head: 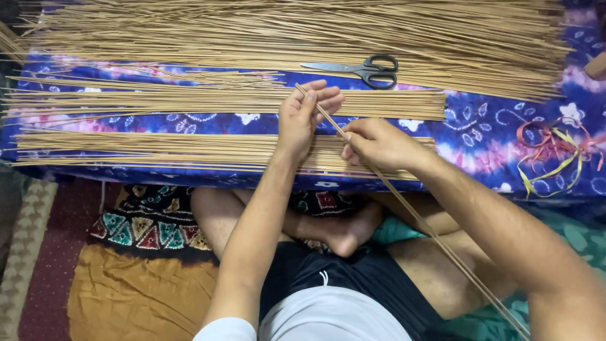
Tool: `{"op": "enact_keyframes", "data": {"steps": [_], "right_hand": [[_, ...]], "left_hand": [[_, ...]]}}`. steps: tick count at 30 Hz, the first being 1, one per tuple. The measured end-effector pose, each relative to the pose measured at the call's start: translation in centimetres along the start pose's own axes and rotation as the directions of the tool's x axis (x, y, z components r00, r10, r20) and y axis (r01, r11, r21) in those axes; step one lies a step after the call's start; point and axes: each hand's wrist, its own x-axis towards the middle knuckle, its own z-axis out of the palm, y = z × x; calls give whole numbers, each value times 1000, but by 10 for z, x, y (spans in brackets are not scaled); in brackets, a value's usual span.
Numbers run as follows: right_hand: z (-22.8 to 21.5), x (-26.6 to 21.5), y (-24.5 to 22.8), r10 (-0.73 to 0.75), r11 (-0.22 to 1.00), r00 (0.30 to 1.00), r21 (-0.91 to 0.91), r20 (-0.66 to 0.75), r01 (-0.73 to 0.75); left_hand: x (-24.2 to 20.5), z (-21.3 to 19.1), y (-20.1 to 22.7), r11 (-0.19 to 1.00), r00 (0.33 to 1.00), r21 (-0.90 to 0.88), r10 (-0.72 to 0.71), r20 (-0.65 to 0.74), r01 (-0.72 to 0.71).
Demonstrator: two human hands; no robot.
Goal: The person is organizing and trimming thin wooden sticks into neat bundles on a table.
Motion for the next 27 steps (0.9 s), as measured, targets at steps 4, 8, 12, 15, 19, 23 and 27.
{"op": "enact_keyframes", "data": {"steps": [4, 8, 12, 15, 19, 23, 27], "right_hand": [[3, -19, 13, 46, 995, 999, 88, 6, -46], [-8, -34, 17, 52, 998, 999, 32, -1, -52], [-17, -47, -2, -74, 951, 991, -308, -109, 37], [-9, -39, 10, -220, 877, 963, -464, -153, 127], [4, -30, 16, -295, 825, 945, -537, -142, 177], [9, -32, 13, -326, 825, 934, -527, -147, 205], [1, -44, 17, -305, 857, 945, -467, -121, 217]], "left_hand": [[9, -17, 27, 998, 999, 43, 49, -9, -49], [7, -38, 60, 990, 992, 127, 81, -100, -68], [8, -67, 18, 765, 784, 625, 481, -393, -156], [-23, 9, 56, 114, 720, 959, 684, 114, -260], [-53, 62, 77, -213, 815, 828, 169, 555, -519], [-52, 62, 74, -264, 781, 751, -11, 625, -605], [-53, 61, 89, -254, 753, 732, 22, 658, -632]]}}
